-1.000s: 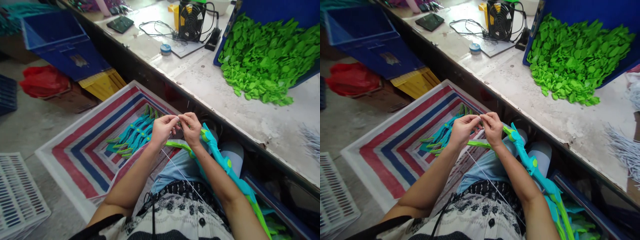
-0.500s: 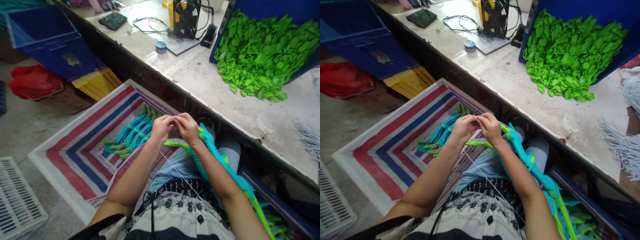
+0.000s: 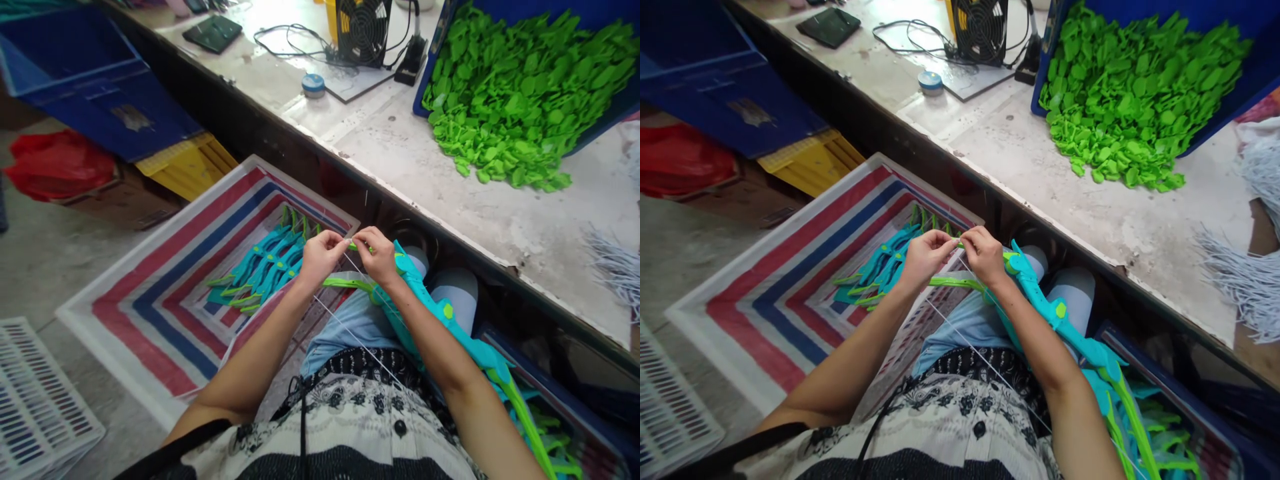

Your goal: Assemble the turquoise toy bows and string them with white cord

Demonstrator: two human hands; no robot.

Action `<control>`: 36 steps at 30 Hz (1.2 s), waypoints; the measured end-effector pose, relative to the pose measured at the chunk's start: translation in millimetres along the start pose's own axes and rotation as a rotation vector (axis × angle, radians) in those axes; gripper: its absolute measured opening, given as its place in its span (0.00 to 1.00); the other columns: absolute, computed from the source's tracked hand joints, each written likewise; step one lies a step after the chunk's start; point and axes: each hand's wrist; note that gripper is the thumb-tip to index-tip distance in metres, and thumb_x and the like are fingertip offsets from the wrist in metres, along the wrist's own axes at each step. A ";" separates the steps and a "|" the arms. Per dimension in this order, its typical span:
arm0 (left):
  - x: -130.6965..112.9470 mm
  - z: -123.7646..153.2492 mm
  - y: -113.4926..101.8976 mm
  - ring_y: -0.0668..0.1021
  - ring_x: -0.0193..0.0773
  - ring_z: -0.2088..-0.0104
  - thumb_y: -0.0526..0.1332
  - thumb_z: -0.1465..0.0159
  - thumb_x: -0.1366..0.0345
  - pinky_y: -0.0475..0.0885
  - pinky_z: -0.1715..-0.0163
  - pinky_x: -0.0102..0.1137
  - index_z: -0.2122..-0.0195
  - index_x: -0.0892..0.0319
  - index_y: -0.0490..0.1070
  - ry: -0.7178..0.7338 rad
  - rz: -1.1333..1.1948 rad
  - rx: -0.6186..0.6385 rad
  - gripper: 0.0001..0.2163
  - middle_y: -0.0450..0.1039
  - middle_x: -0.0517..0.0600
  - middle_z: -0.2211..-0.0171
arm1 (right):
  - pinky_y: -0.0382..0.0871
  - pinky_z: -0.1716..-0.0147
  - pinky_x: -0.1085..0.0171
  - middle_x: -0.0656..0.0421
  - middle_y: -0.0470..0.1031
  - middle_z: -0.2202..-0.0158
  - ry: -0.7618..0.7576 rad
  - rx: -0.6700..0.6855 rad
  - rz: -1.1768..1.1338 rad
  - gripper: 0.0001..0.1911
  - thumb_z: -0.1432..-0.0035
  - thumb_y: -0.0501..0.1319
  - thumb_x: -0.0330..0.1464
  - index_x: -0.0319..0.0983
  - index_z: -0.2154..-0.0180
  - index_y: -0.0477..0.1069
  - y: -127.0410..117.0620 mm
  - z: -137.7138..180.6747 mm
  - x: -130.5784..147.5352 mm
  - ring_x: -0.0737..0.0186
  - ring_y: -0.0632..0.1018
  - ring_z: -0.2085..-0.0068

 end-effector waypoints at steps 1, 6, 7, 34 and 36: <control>3.2 -0.4 -1.0 0.69 0.31 0.79 0.67 0.50 0.57 0.63 0.78 0.27 0.75 0.61 0.75 0.013 -0.035 0.000 0.11 0.70 0.45 0.81 | 0.70 0.64 0.66 0.57 0.74 0.67 0.020 0.003 -0.019 0.10 0.36 0.56 0.31 0.39 0.69 0.72 1.0 2.2 -1.7 0.65 0.75 0.65; 9.9 1.2 -10.1 0.73 0.35 0.70 0.66 0.48 0.59 0.67 0.68 0.30 0.69 0.60 0.81 0.035 -0.051 0.135 0.10 0.74 0.48 0.73 | 0.70 0.62 0.65 0.56 0.74 0.66 0.018 0.034 -0.025 0.11 0.35 0.55 0.32 0.39 0.68 0.73 5.6 14.4 -4.2 0.64 0.75 0.64; 10.4 2.6 -11.6 0.73 0.35 0.70 0.65 0.47 0.60 0.67 0.68 0.30 0.69 0.60 0.81 0.047 -0.069 0.152 0.10 0.73 0.48 0.73 | 0.70 0.63 0.65 0.56 0.74 0.65 -0.002 0.047 0.003 0.11 0.34 0.54 0.33 0.39 0.67 0.73 6.0 16.9 -3.8 0.64 0.75 0.64; 21.6 21.8 -4.4 0.76 0.38 0.68 0.62 0.44 0.57 0.70 0.65 0.31 0.67 0.61 0.80 0.153 -0.219 0.104 0.13 0.78 0.52 0.69 | 0.65 0.61 0.63 0.54 0.70 0.65 0.013 0.129 0.306 0.09 0.35 0.52 0.30 0.39 0.66 0.68 8.1 33.4 -2.7 0.59 0.71 0.62; 19.3 21.8 -1.7 0.76 0.38 0.68 0.62 0.43 0.58 0.70 0.64 0.32 0.67 0.61 0.80 0.147 -0.233 0.106 0.12 0.78 0.52 0.69 | 0.65 0.60 0.61 0.54 0.70 0.66 0.034 0.131 0.363 0.07 0.37 0.54 0.30 0.39 0.68 0.68 10.2 29.0 -2.4 0.58 0.71 0.62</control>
Point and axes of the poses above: each hand's wrist, its own z-axis away from the middle knuckle, its own y-axis out of the palm, x = y × z
